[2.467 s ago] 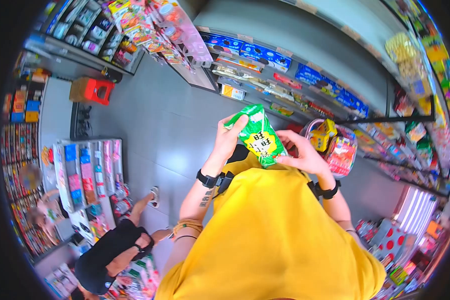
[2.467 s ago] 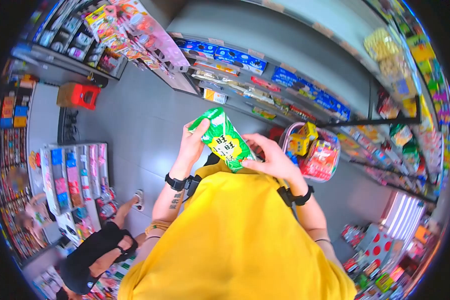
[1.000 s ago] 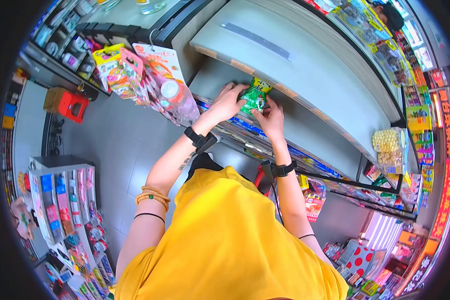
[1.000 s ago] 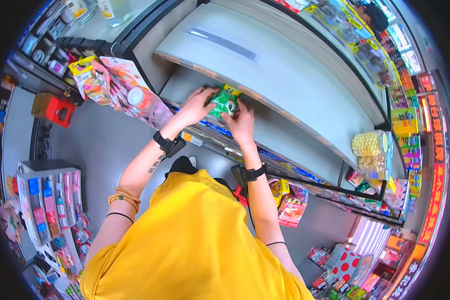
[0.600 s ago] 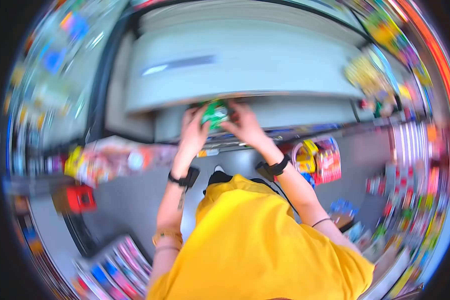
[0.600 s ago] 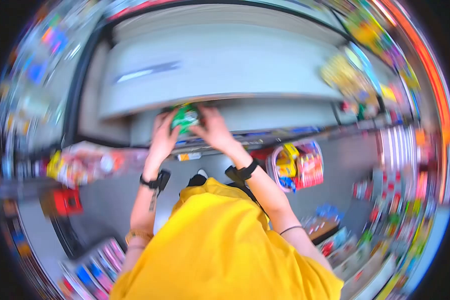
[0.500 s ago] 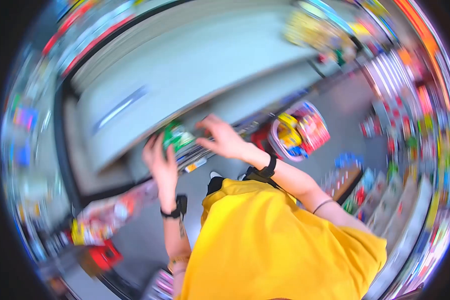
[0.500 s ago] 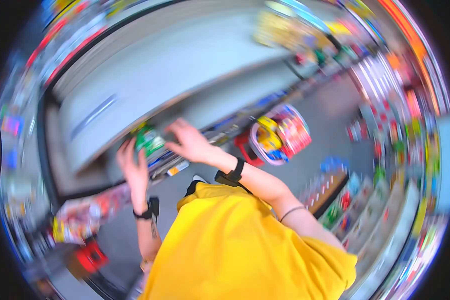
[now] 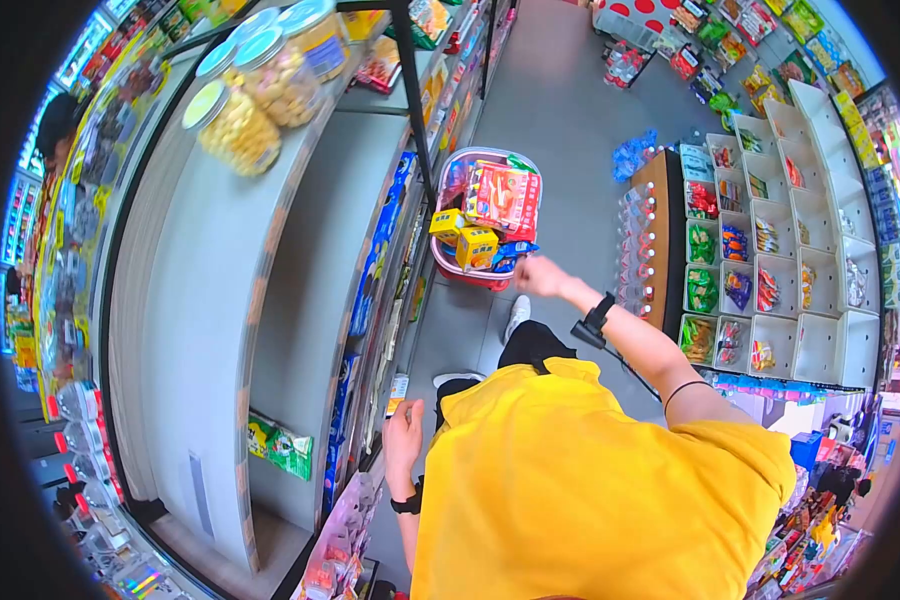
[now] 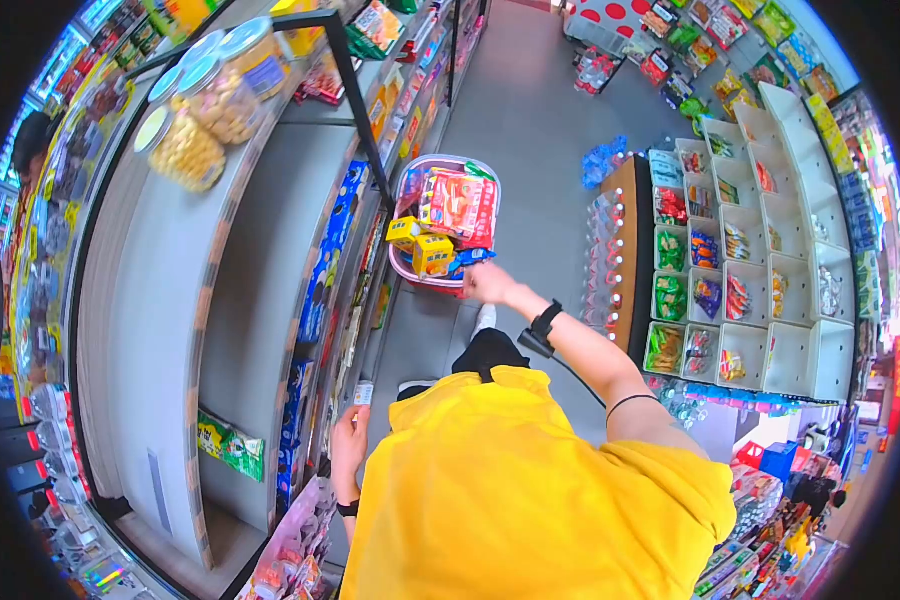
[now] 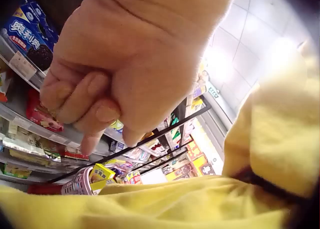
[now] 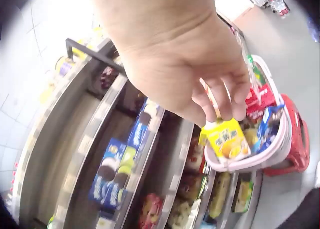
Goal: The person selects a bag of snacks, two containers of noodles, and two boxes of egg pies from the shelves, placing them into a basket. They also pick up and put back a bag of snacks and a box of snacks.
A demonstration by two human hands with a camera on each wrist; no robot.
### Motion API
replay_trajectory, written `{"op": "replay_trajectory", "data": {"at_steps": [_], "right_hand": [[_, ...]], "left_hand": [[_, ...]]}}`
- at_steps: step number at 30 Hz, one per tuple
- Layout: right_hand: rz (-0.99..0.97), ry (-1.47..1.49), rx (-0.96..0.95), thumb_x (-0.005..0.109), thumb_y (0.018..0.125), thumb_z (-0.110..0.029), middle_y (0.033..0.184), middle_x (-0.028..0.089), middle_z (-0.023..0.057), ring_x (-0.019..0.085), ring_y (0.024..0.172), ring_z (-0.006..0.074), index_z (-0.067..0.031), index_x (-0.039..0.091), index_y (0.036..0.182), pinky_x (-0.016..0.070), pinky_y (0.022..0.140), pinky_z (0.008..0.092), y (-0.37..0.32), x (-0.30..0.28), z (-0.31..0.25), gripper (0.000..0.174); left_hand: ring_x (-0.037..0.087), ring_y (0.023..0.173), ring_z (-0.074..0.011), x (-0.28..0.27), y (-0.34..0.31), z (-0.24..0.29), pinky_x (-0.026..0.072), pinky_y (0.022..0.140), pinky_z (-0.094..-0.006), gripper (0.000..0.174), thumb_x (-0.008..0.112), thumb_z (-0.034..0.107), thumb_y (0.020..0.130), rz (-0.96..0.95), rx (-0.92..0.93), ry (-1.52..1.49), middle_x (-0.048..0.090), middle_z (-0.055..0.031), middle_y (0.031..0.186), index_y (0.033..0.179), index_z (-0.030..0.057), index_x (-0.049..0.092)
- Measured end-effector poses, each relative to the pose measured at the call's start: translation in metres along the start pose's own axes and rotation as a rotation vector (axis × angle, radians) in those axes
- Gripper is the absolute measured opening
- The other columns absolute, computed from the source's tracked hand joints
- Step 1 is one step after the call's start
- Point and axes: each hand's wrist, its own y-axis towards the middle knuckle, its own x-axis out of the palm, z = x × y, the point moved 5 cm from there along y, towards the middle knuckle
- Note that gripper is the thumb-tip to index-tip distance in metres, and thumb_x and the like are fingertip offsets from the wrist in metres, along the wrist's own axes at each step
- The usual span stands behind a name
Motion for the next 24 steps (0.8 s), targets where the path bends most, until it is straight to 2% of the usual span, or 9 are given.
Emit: {"op": "replay_trajectory", "data": {"at_steps": [3, 5, 7, 10, 13, 14, 17, 19, 24], "right_hand": [[0.179, 0.015, 0.148, 0.065, 0.083, -0.022, 0.088, 0.072, 0.0183, 0.071, 0.088, 0.0361, -0.0085, 0.071, 0.088, 0.0565, 0.079, 0.0486, 0.045, -0.06, 0.062, 0.016], [0.319, 0.004, 0.16, 0.067, 0.083, -0.018, 0.085, 0.072, 0.0168, 0.071, 0.082, 0.0351, -0.0068, 0.071, 0.088, 0.0569, 0.075, 0.0461, 0.088, -0.1, 0.099, 0.013], [0.406, 0.003, 0.195, 0.069, 0.082, -0.02, 0.087, 0.074, 0.0158, 0.072, 0.085, 0.0337, -0.0066, 0.073, 0.091, 0.0577, 0.078, 0.0445, 0.139, -0.131, 0.14, 0.016], [0.382, 0.096, 0.22, 0.075, 0.078, -0.024, 0.092, 0.075, 0.0141, 0.073, 0.09, 0.0326, -0.0079, 0.074, 0.097, 0.0579, 0.083, 0.0426, 0.208, -0.153, 0.196, 0.024], [0.179, -0.006, 0.252, 0.081, 0.073, -0.026, 0.098, 0.076, 0.0136, 0.073, 0.096, 0.0322, -0.0096, 0.075, 0.104, 0.0576, 0.087, 0.0414, 0.258, -0.151, 0.233, 0.036], [0.089, -0.023, 0.261, 0.085, 0.069, -0.027, 0.103, 0.075, 0.015, 0.072, 0.098, 0.0327, -0.0102, 0.074, 0.105, 0.0572, 0.089, 0.0423, 0.269, -0.145, 0.242, 0.041], [-0.08, -0.043, 0.304, 0.086, 0.068, -0.027, 0.102, 0.075, 0.0154, 0.072, 0.098, 0.0324, -0.01, 0.073, 0.101, 0.0574, 0.089, 0.0424, 0.289, -0.119, 0.267, 0.04], [-0.052, -0.009, 0.302, 0.086, 0.068, -0.027, 0.098, 0.075, 0.0151, 0.072, 0.097, 0.0329, -0.0093, 0.073, 0.092, 0.0575, 0.087, 0.043, 0.293, -0.107, 0.273, 0.033], [-0.042, -0.128, 0.263, 0.086, 0.072, -0.025, 0.098, 0.074, 0.0165, 0.072, 0.096, 0.0344, -0.0091, 0.073, 0.087, 0.0572, 0.086, 0.0443, 0.298, -0.099, 0.273, 0.025]], "left_hand": [[0.06, 0.056, -0.0335, 0.013, 0.017, 0.013, 0.0422, 0.056, -0.0448, 0.041, 0.059, 0.041, 0.1, -0.01, 0.016, 0.08, 0.057, -0.015, 0.057, 0.106, 0.0019, 0.069], [0.06, 0.056, -0.0314, 0.018, 0.029, 0.033, 0.0431, 0.056, -0.0438, 0.039, 0.062, 0.038, 0.099, -0.008, -0.092, 0.095, 0.057, -0.0142, 0.058, 0.109, 0.0014, 0.068], [0.06, 0.057, -0.0288, 0.031, 0.044, 0.055, 0.0438, 0.057, -0.0426, 0.037, 0.065, 0.035, 0.098, 0.021, -0.149, 0.082, 0.058, -0.0134, 0.061, 0.113, 0.0011, 0.066], [0.06, 0.061, -0.0232, 0.062, 0.057, 0.088, 0.0465, 0.06, -0.0383, 0.04, 0.069, 0.028, 0.096, 0.057, -0.227, 0.064, 0.06, -0.0114, 0.068, 0.125, 0.0011, 0.061], [0.062, 0.064, -0.0239, 0.099, 0.066, 0.123, 0.0488, 0.063, -0.0372, 0.043, 0.069, 0.028, 0.096, 0.073, -0.279, -0.026, 0.063, -0.0105, 0.071, 0.128, 0.0013, 0.059], [0.065, 0.069, -0.0247, 0.109, 0.065, 0.132, 0.0517, 0.067, -0.037, 0.046, 0.069, 0.029, 0.096, 0.041, -0.319, -0.022, 0.066, -0.0111, 0.076, 0.131, 0.0013, 0.057], [0.068, 0.074, -0.0254, 0.126, 0.065, 0.167, 0.0536, 0.07, -0.0372, 0.047, 0.069, 0.028, 0.096, 0.067, -0.372, -0.007, 0.069, -0.0128, 0.081, 0.133, 0.0017, 0.056], [0.069, 0.078, -0.0257, 0.133, 0.062, 0.183, 0.0543, 0.073, -0.0362, 0.047, 0.069, 0.026, 0.096, 0.12, -0.41, -0.049, 0.07, -0.0129, 0.085, 0.133, 0.0023, 0.055], [0.069, 0.081, -0.0239, 0.147, 0.058, 0.207, 0.0554, 0.075, -0.0359, 0.044, 0.068, 0.025, 0.097, 0.202, -0.438, -0.107, 0.069, -0.0129, 0.088, 0.134, 0.0042, 0.055]]}}
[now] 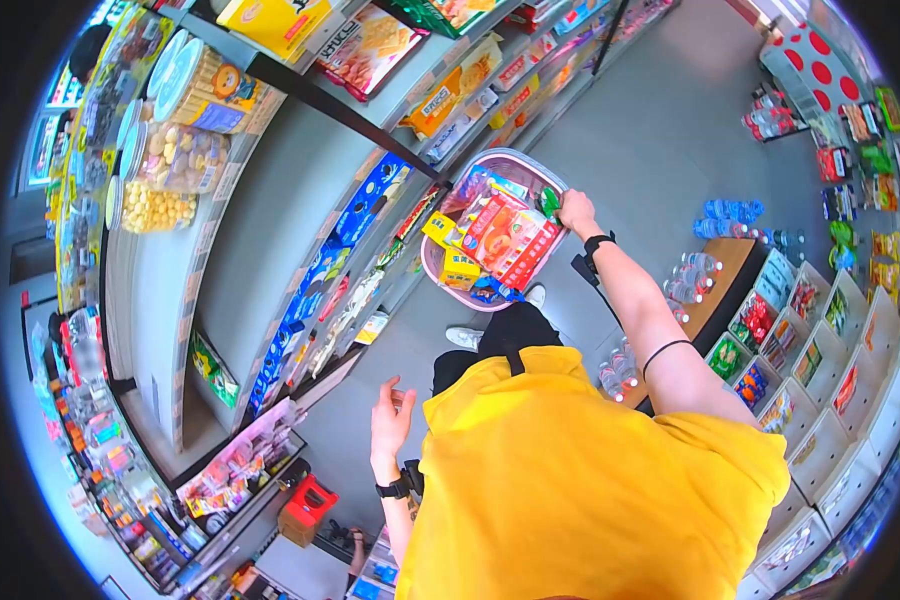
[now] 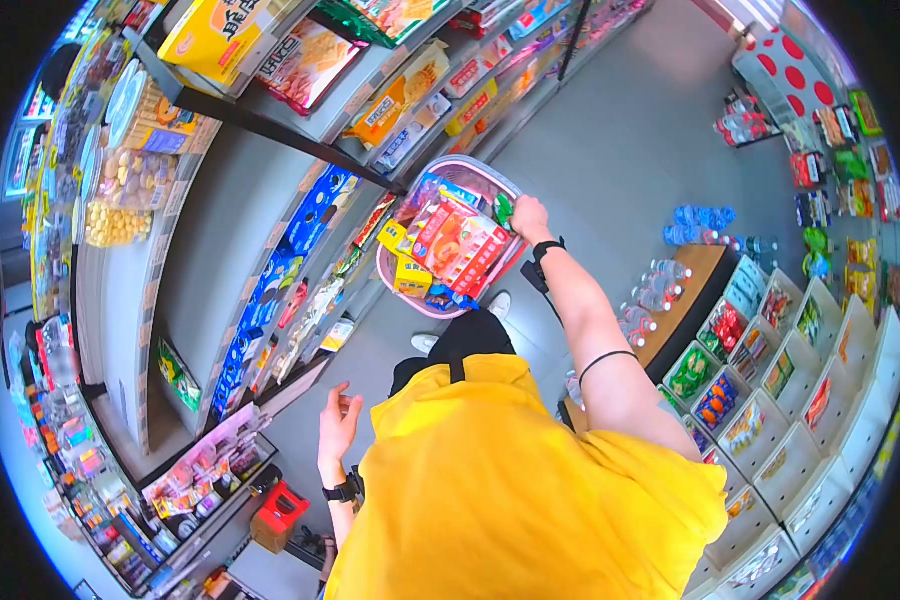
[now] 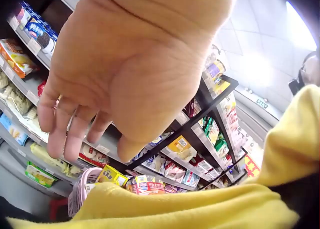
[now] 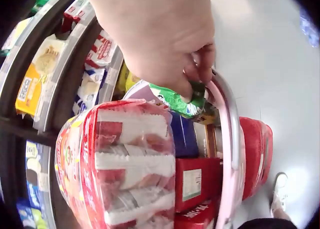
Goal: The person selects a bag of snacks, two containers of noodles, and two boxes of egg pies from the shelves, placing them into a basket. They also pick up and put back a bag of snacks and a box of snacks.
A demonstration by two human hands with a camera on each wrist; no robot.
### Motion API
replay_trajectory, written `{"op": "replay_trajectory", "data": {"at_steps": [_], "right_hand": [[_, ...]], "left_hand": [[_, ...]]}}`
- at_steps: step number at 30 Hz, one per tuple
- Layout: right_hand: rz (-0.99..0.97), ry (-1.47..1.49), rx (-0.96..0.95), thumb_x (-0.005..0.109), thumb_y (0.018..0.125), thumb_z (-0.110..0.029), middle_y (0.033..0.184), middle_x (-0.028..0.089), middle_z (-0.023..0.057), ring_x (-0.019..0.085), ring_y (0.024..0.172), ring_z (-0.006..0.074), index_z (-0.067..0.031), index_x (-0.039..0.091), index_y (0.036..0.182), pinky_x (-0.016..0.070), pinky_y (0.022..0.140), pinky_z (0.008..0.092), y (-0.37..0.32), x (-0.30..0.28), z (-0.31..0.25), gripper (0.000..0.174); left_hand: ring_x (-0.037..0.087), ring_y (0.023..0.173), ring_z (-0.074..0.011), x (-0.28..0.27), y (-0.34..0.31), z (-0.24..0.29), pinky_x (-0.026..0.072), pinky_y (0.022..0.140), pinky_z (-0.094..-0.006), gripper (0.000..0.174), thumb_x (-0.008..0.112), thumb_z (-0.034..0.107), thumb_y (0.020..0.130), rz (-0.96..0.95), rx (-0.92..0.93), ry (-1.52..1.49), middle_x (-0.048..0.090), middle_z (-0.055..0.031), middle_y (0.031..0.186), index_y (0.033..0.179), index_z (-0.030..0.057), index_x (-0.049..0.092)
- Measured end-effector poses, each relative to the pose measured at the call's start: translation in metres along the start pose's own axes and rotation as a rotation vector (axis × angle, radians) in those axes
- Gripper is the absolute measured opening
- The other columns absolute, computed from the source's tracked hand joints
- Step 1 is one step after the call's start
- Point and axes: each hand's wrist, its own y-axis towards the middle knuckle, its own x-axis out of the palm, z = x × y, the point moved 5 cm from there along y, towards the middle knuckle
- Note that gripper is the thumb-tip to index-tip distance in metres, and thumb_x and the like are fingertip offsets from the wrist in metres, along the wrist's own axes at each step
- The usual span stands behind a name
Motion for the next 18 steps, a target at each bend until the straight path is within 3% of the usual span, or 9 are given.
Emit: {"op": "replay_trajectory", "data": {"at_steps": [3, 7, 8, 11, 13, 15, 18], "right_hand": [[0.085, -0.024, -0.158, 0.085, 0.072, -0.023, 0.096, 0.073, 0.0156, 0.071, 0.096, 0.035, -0.0097, 0.072, 0.086, 0.0567, 0.085, 0.0457, -0.007, -0.009, -0.011, 0.023], [0.12, 0.047, -0.312, 0.073, 0.079, -0.02, 0.09, 0.069, 0.0191, 0.069, 0.092, 0.0383, -0.0056, 0.064, 0.086, 0.0537, 0.079, 0.0509, -0.014, -0.049, -0.044, 0.018], [0.139, 0.15, -0.356, 0.067, 0.081, -0.019, 0.086, 0.066, 0.0198, 0.065, 0.083, 0.0399, -0.0029, 0.057, 0.087, 0.0527, 0.076, 0.048, -0.022, -0.069, -0.055, 0.019], [0.254, 0.312, -0.499, 0.066, 0.084, -0.017, 0.079, 0.061, 0.0165, 0.063, 0.075, 0.0331, -0.0024, 0.054, 0.088, 0.0521, 0.073, 0.0418, -0.063, -0.148, -0.099, 0.02], [0.238, 0.311, -0.563, 0.064, 0.088, -0.016, 0.088, 0.066, 0.0188, 0.065, 0.082, 0.0378, -0.0041, 0.061, 0.1, 0.0528, 0.077, 0.0404, -0.094, -0.19, -0.122, 0.017], [0.252, 0.446, -0.787, 0.063, 0.092, -0.01, 0.094, 0.068, 0.0182, 0.066, 0.086, 0.033, -0.0012, 0.063, 0.107, 0.0521, 0.083, 0.0373, -0.147, -0.225, -0.156, 0.018], [0.275, 0.384, -0.871, 0.06, 0.093, -0.003, 0.111, 0.07, 0.0179, 0.068, 0.101, 0.0285, 0.002, 0.063, 0.109, 0.0506, 0.092, 0.0365, -0.231, -0.254, -0.206, 0.017]], "left_hand": [[0.069, 0.082, -0.0231, 0.007, -0.002, -0.003, 0.0558, 0.075, -0.035, 0.044, 0.068, 0.024, 0.097, 0.014, -0.019, -0.035, 0.07, -0.0128, 0.089, 0.135, 0.0041, 0.055], [0.068, 0.078, -0.0242, 0.008, -0.011, -0.01, 0.0527, 0.07, -0.0345, 0.045, 0.07, 0.023, 0.095, 0.083, -0.035, -0.093, 0.07, -0.012, 0.088, 0.133, 0.0024, 0.057], [0.068, 0.078, -0.0242, 0.007, -0.013, -0.01, 0.0528, 0.07, -0.0343, 0.045, 0.07, 0.023, 0.095, 0.098, -0.028, -0.112, 0.07, -0.0122, 0.088, 0.132, 0.0021, 0.057], [0.07, 0.082, -0.0267, 0.006, -0.017, -0.004, 0.0541, 0.074, -0.0363, 0.045, 0.07, 0.024, 0.095, 0.105, -0.032, -0.128, 0.071, -0.014, 0.091, 0.132, 0.0009, 0.057], [0.071, 0.085, -0.0285, 0.002, -0.018, 0.002, 0.0547, 0.077, -0.0379, 0.045, 0.07, 0.024, 0.095, 0.098, -0.014, -0.113, 0.071, -0.0147, 0.092, 0.131, 0.0007, 0.057], [0.071, 0.089, -0.0326, -0.005, -0.017, 0.011, 0.0548, 0.08, -0.041, 0.046, 0.069, 0.024, 0.095, 0.088, 0.033, -0.146, 0.072, -0.0153, 0.092, 0.132, 0.0009, 0.055], [0.07, 0.094, -0.0334, -0.022, -0.02, 0.025, 0.0542, 0.085, -0.0419, 0.047, 0.067, 0.022, 0.095, 0.11, 0.136, -0.176, 0.071, -0.0156, 0.098, 0.135, 0.0022, 0.054]]}}
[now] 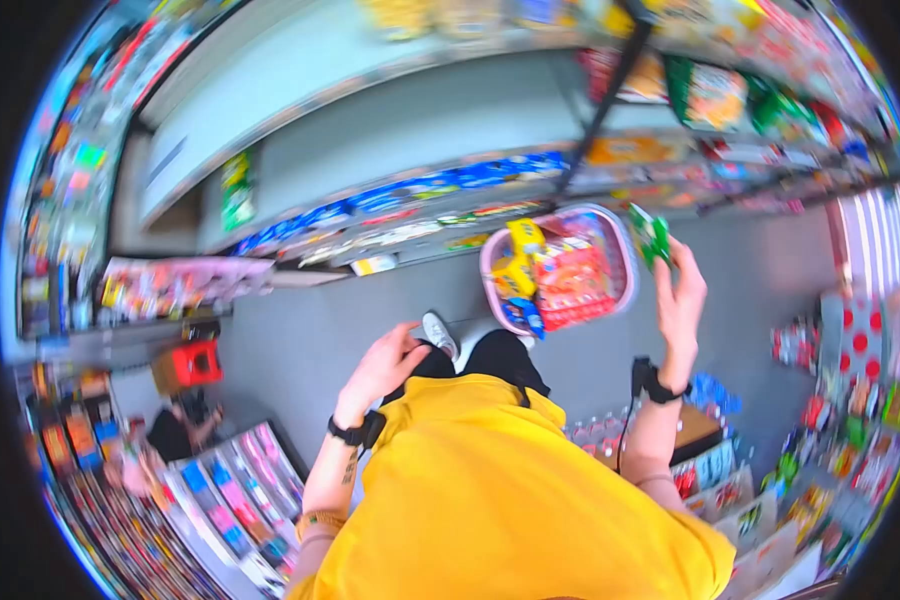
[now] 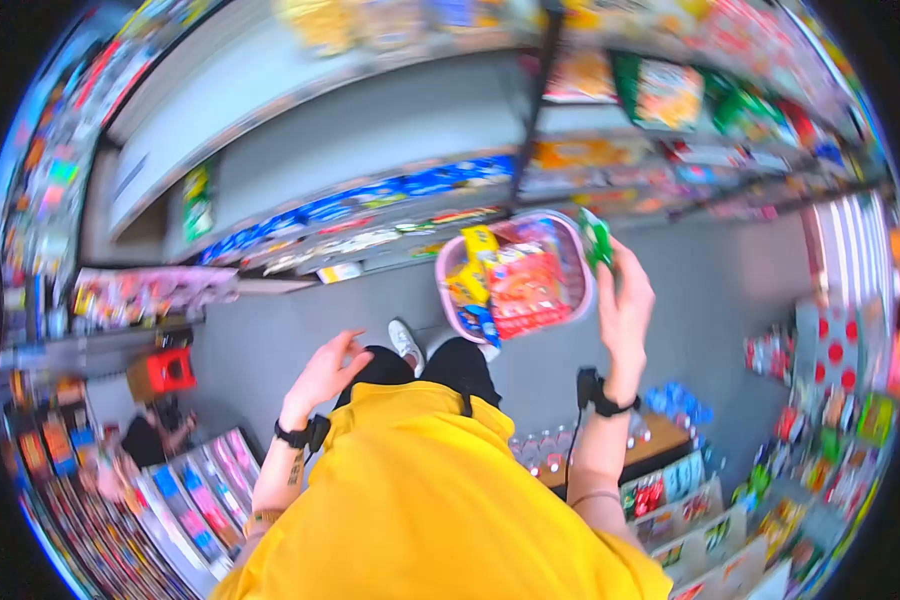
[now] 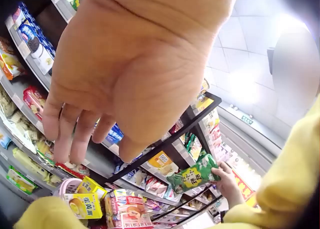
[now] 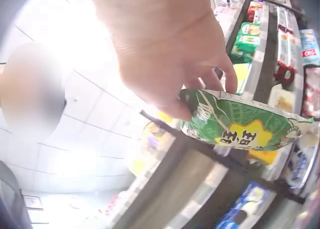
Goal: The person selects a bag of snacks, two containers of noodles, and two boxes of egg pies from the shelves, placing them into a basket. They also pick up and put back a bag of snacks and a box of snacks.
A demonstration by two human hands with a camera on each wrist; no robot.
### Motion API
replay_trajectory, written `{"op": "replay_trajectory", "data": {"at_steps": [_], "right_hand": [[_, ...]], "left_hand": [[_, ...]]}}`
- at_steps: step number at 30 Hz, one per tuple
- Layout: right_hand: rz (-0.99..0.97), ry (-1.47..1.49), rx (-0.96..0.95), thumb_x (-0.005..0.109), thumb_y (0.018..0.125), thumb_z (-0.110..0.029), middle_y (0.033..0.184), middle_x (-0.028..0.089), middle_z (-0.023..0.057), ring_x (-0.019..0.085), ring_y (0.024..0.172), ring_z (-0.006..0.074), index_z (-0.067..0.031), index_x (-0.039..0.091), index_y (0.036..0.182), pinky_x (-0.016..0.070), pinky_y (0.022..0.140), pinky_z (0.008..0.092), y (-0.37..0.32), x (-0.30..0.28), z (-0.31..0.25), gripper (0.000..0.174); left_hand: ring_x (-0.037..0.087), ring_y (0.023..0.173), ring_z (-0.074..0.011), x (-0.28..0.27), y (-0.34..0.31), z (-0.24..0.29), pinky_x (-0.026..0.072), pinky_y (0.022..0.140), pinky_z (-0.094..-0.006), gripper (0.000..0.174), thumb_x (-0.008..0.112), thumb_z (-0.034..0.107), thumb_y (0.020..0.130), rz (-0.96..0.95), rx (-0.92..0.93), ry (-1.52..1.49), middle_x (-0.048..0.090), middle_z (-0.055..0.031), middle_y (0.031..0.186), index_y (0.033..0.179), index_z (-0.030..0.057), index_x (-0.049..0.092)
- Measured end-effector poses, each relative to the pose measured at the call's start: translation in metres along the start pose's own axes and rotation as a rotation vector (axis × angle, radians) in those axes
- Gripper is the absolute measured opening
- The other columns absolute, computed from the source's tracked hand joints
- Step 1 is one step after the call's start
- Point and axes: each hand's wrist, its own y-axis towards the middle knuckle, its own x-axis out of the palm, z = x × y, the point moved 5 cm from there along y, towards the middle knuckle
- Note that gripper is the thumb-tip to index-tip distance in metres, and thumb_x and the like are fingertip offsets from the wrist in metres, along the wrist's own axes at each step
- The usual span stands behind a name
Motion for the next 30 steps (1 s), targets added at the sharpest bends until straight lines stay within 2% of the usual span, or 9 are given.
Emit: {"op": "replay_trajectory", "data": {"at_steps": [6, 11, 15, 16, 17, 19, 22, 25, 30], "right_hand": [[-0.252, 0.137, -0.16, 0.063, 0.089, 0.003, 0.128, 0.067, 0.0211, 0.065, 0.117, 0.0312, 0.0028, 0.059, 0.095, 0.0472, 0.102, 0.0389, -0.042, 0.068, -0.125, 0.007], [-0.715, 0.442, -0.304, 0.066, 0.09, -0.001, 0.125, 0.069, 0.0188, 0.069, 0.107, 0.0274, 0.0006, 0.058, 0.098, 0.0524, 0.089, 0.0366, -0.089, 0.188, -0.231, 0.011], [-0.954, 0.656, -0.069, 0.066, 0.093, -0.002, 0.124, 0.068, 0.0188, 0.066, 0.108, 0.0199, 0.002, 0.061, 0.102, 0.0522, 0.092, 0.0333, -0.109, 0.273, -0.297, 0.011], [-0.959, 0.74, -0.078, 0.067, 0.092, -0.003, 0.127, 0.067, 0.0194, 0.064, 0.111, 0.0202, 0.0018, 0.06, 0.105, 0.0508, 0.096, 0.0341, -0.112, 0.296, -0.306, 0.015], [-0.962, 0.826, -0.083, 0.068, 0.092, -0.003, 0.129, 0.065, 0.0199, 0.062, 0.114, 0.0204, 0.0017, 0.06, 0.107, 0.0493, 0.099, 0.0349, -0.112, 0.318, -0.317, 0.018], [-0.99, 0.914, -0.11, 0.08, 0.084, -0.009, 0.143, 0.054, 0.0177, 0.052, 0.132, 0.023, -0.0032, 0.05, 0.135, 0.0426, 0.109, 0.0412, -0.111, 0.355, -0.348, 0.06], [-1.106, 0.756, 0.001, 0.092, 0.071, -0.014, 0.146, 0.05, 0.0119, 0.05, 0.135, 0.0243, -0.0068, 0.03, 0.153, 0.0442, 0.109, 0.0421, -0.132, 0.408, -0.362, 0.103], [-1.247, 0.665, 0.076, 0.089, 0.076, -0.014, 0.145, 0.049, 0.0152, 0.052, 0.134, 0.0259, -0.0051, 0.024, 0.154, 0.0496, 0.103, 0.0436, -0.157, 0.438, -0.374, 0.101], [-1.008, 0.794, 0.153, 0.08, 0.084, -0.007, 0.143, 0.047, 0.0119, 0.048, 0.131, 0.02, -0.0021, 0.017, 0.155, 0.0442, 0.107, 0.0362, -0.151, 0.46, -0.379, 0.095]], "left_hand": [[0.053, 0.129, -0.0336, -0.043, -0.004, 0.011, 0.0455, 0.106, -0.0412, 0.063, 0.072, 0.021, 0.091, 0.021, 0.218, -0.077, 0.053, -0.0183, 0.138, 0.146, 0.0061, 0.046], [0.039, 0.141, -0.036, -0.099, -0.022, -0.02, 0.0393, 0.113, -0.0421, 0.091, 0.083, 0.025, 0.079, 0.117, 0.435, -0.177, 0.036, -0.018, 0.154, 0.153, 0.0087, 0.034], [0.061, 0.121, -0.0356, -0.149, -0.053, -0.083, 0.0473, 0.105, -0.0437, 0.076, 0.086, 0.025, 0.075, -0.047, 0.272, -0.34, 0.063, -0.0183, 0.128, 0.138, 0.0017, 0.053], [0.07, 0.104, -0.0326, -0.16, -0.059, -0.1, 0.0527, 0.094, -0.0409, 0.061, 0.086, 0.024, 0.076, 0.061, 0.347, -0.425, 0.071, -0.0187, 0.11, 0.124, -0.0023, 0.06], [0.07, 0.104, -0.031, -0.168, -0.065, -0.121, 0.0531, 0.093, -0.0402, 0.061, 0.086, 0.024, 0.076, 0.081, 0.307, -0.489, 0.071, -0.0185, 0.111, 0.125, -0.0023, 0.059], [0.071, 0.104, -0.0277, -0.194, -0.078, -0.154, 0.0537, 0.092, -0.0387, 0.061, 0.086, 0.024, 0.076, 0.114, 0.222, -0.606, 0.071, -0.0181, 0.114, 0.125, -0.0024, 0.059], [0.071, 0.102, -0.0245, -0.228, -0.081, -0.189, 0.0545, 0.091, -0.0381, 0.067, 0.087, 0.026, 0.077, 0.233, 0.16, -0.7, 0.072, -0.0167, 0.112, 0.13, -0.0011, 0.055], [0.07, 0.105, -0.0254, -0.251, -0.073, -0.199, 0.0545, 0.091, -0.0388, 0.071, 0.085, 0.026, 0.079, 0.352, 0.159, -0.773, 0.071, -0.0172, 0.113, 0.134, -0.0008, 0.05], [0.062, 0.121, -0.0287, -0.271, -0.047, -0.2, 0.0501, 0.1, -0.0406, 0.077, 0.077, 0.024, 0.088, 0.416, 0.184, -0.691, 0.061, -0.0198, 0.129, 0.145, -0.0021, 0.033]]}}
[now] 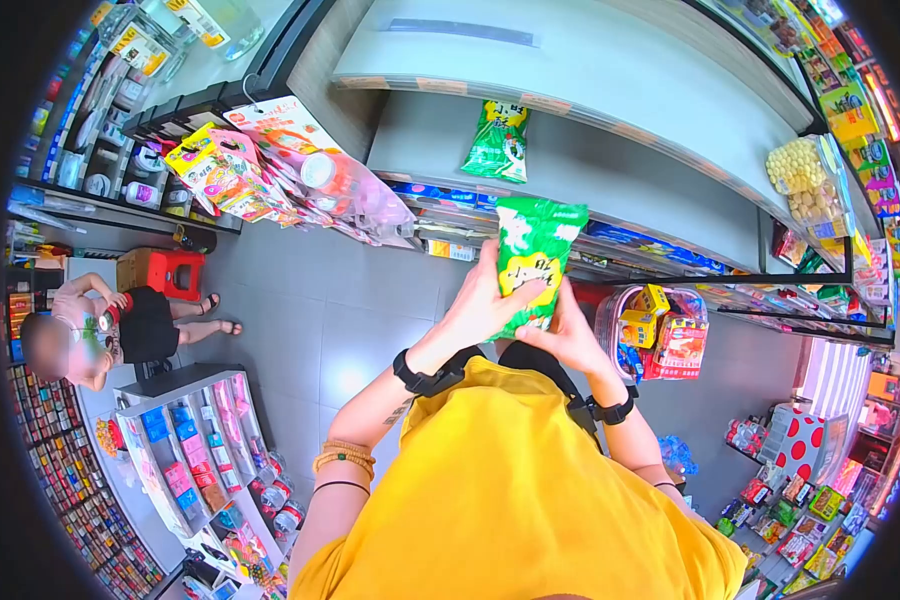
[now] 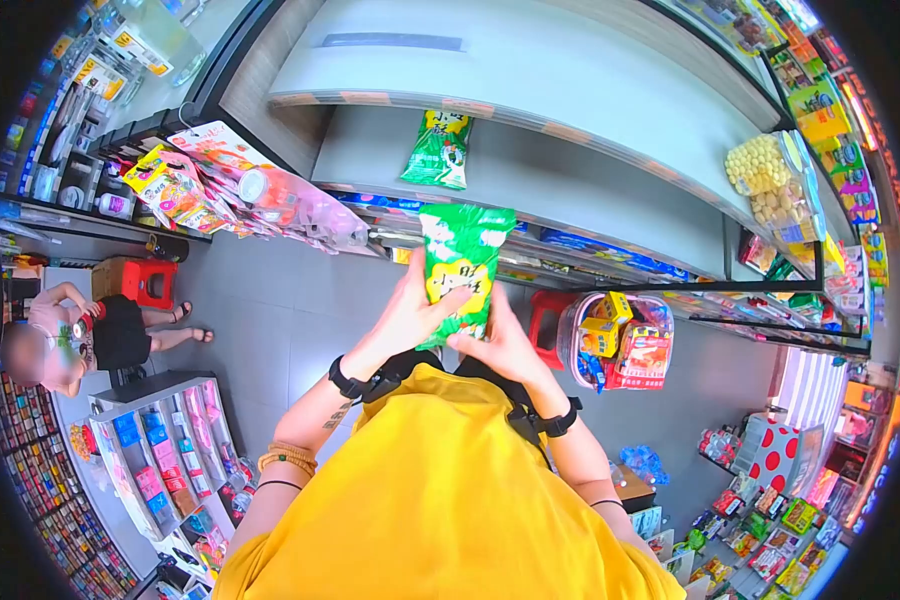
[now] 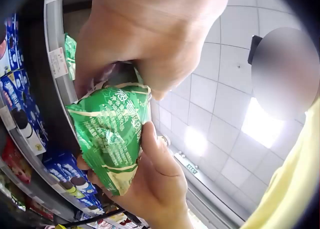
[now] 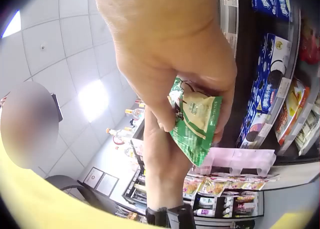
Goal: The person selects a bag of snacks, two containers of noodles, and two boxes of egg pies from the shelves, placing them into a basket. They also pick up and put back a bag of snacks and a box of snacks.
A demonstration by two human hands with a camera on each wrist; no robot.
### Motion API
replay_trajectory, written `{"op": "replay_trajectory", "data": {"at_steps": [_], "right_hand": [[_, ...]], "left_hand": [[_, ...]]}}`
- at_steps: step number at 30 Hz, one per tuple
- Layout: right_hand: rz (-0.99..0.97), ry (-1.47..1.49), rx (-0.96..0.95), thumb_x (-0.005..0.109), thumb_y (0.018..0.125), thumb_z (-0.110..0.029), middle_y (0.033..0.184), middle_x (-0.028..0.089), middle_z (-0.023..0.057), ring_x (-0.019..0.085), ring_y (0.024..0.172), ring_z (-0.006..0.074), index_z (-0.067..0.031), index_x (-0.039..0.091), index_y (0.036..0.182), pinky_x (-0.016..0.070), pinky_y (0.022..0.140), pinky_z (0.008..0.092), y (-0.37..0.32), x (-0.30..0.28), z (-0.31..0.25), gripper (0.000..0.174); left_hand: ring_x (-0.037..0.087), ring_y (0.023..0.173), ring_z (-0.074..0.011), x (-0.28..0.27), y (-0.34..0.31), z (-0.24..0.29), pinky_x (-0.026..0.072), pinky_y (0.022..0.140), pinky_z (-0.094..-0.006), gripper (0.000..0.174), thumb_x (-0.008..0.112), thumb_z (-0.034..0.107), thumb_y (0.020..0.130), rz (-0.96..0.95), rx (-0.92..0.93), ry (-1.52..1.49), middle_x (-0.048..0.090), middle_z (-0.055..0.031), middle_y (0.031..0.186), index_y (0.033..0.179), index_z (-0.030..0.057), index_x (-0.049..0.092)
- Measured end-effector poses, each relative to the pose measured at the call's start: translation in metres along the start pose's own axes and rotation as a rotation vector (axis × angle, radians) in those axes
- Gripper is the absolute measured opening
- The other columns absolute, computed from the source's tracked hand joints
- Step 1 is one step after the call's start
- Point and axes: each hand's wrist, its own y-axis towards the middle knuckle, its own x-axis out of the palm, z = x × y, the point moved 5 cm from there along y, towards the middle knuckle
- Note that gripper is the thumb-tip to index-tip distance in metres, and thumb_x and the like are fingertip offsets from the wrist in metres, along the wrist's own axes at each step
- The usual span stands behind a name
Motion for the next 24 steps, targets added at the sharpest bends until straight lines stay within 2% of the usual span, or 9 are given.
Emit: {"op": "replay_trajectory", "data": {"at_steps": [1, 2, 3, 5, 7, 12, 16, 19, 24], "right_hand": [[0.04, 0.063, -0.002, 0.08, 0.084, -0.008, 0.143, 0.046, 0.0131, 0.048, 0.131, 0.0205, -0.0017, 0.017, 0.152, 0.0443, 0.107, 0.0362, 0.005, -0.004, -0.005, 0.093], [0.084, 0.051, -0.062, 0.081, 0.084, -0.009, 0.141, 0.047, 0.0131, 0.049, 0.13, 0.0204, -0.0022, 0.018, 0.15, 0.0446, 0.107, 0.036, 0.012, -0.014, -0.006, 0.092], [0.127, 0.04, -0.118, 0.081, 0.084, -0.01, 0.14, 0.048, 0.0131, 0.05, 0.129, 0.0202, -0.0027, 0.02, 0.148, 0.0448, 0.107, 0.0358, 0.018, -0.026, -0.006, 0.09], [0.218, 0.087, -0.072, 0.081, 0.084, -0.011, 0.136, 0.052, 0.0127, 0.052, 0.126, 0.0207, -0.0036, 0.024, 0.145, 0.0458, 0.105, 0.0359, 0.03, -0.046, -0.016, 0.084], [0.235, 0.166, -0.073, 0.079, 0.087, -0.011, 0.132, 0.056, 0.0123, 0.056, 0.122, 0.0207, -0.0034, 0.029, 0.145, 0.0468, 0.104, 0.0359, 0.047, -0.062, -0.029, 0.077], [0.228, 0.168, -0.149, 0.078, 0.088, -0.011, 0.133, 0.056, 0.0113, 0.056, 0.122, 0.02, -0.0022, 0.03, 0.147, 0.0445, 0.104, 0.0344, 0.099, -0.09, -0.04, 0.076], [0.251, 0.128, -0.156, 0.079, 0.087, -0.012, 0.131, 0.057, 0.0115, 0.055, 0.12, 0.0198, -0.0021, 0.034, 0.145, 0.0442, 0.103, 0.0343, 0.13, -0.104, -0.039, 0.074], [0.233, 0.119, -0.122, 0.08, 0.085, -0.01, 0.131, 0.057, 0.0113, 0.056, 0.12, 0.0194, -0.0015, 0.036, 0.145, 0.0446, 0.102, 0.0334, 0.146, -0.118, -0.038, 0.075], [0.178, 0.09, -0.092, 0.08, 0.084, -0.006, 0.133, 0.057, 0.0108, 0.056, 0.12, 0.0196, 0.0, 0.035, 0.148, 0.0458, 0.103, 0.0331, 0.167, -0.124, -0.045, 0.079]], "left_hand": [[0.059, 0.123, -0.0276, 0.0, 0.007, 0.002, 0.0489, 0.102, -0.0407, 0.078, 0.076, 0.023, 0.09, 0.008, 0.049, 0.025, 0.059, -0.0193, 0.132, 0.148, -0.0014, 0.03], [0.05, 0.134, -0.0308, -0.001, 0.013, 0.005, 0.0456, 0.106, -0.0428, 0.078, 0.072, 0.025, 0.093, 0.047, 0.176, 0.13, 0.049, -0.0228, 0.141, 0.15, -0.0021, 0.026], [0.045, 0.138, -0.0317, -0.003, 0.018, 0.002, 0.044, 0.107, -0.0434, 0.077, 0.07, 0.025, 0.095, 0.05, 0.184, 0.071, 0.044, -0.0222, 0.147, 0.152, -0.0003, 0.025], [0.046, 0.135, -0.0339, -0.017, 0.03, 0.011, 0.0427, 0.108, -0.0431, 0.072, 0.07, 0.022, 0.094, 0.146, 0.243, 0.197, 0.046, -0.0208, 0.145, 0.151, 0.0027, 0.032], [0.043, 0.133, -0.037, -0.031, 0.044, 0.017, 0.038, 0.111, -0.0462, 0.059, 0.071, 0.015, 0.089, 0.235, 0.41, 0.517, 0.045, -0.0208, 0.144, 0.143, 0.0055, 0.049], [0.035, 0.139, -0.0436, -0.051, 0.105, 0.029, 0.0337, 0.115, -0.0525, 0.058, 0.071, 0.013, 0.085, 0.221, 0.512, 0.722, 0.039, -0.0206, 0.151, 0.141, 0.0156, 0.055], [0.027, 0.142, -0.0503, -0.046, 0.146, 0.017, 0.0301, 0.117, -0.056, 0.065, 0.074, 0.014, 0.081, 0.135, 0.45, 0.813, 0.032, -0.0209, 0.157, 0.143, 0.0227, 0.055], [0.024, 0.143, -0.0497, -0.042, 0.163, 0.004, 0.0314, 0.116, -0.0588, 0.062, 0.073, 0.014, 0.081, 0.101, 0.364, 0.852, 0.031, -0.0172, 0.157, 0.14, 0.0221, 0.059], [0.026, 0.141, -0.0496, -0.051, 0.182, -0.005, 0.033, 0.115, -0.0558, 0.053, 0.076, 0.02, 0.08, 0.082, 0.265, 0.756, 0.033, -0.0173, 0.156, 0.133, 0.0184, 0.065]]}}
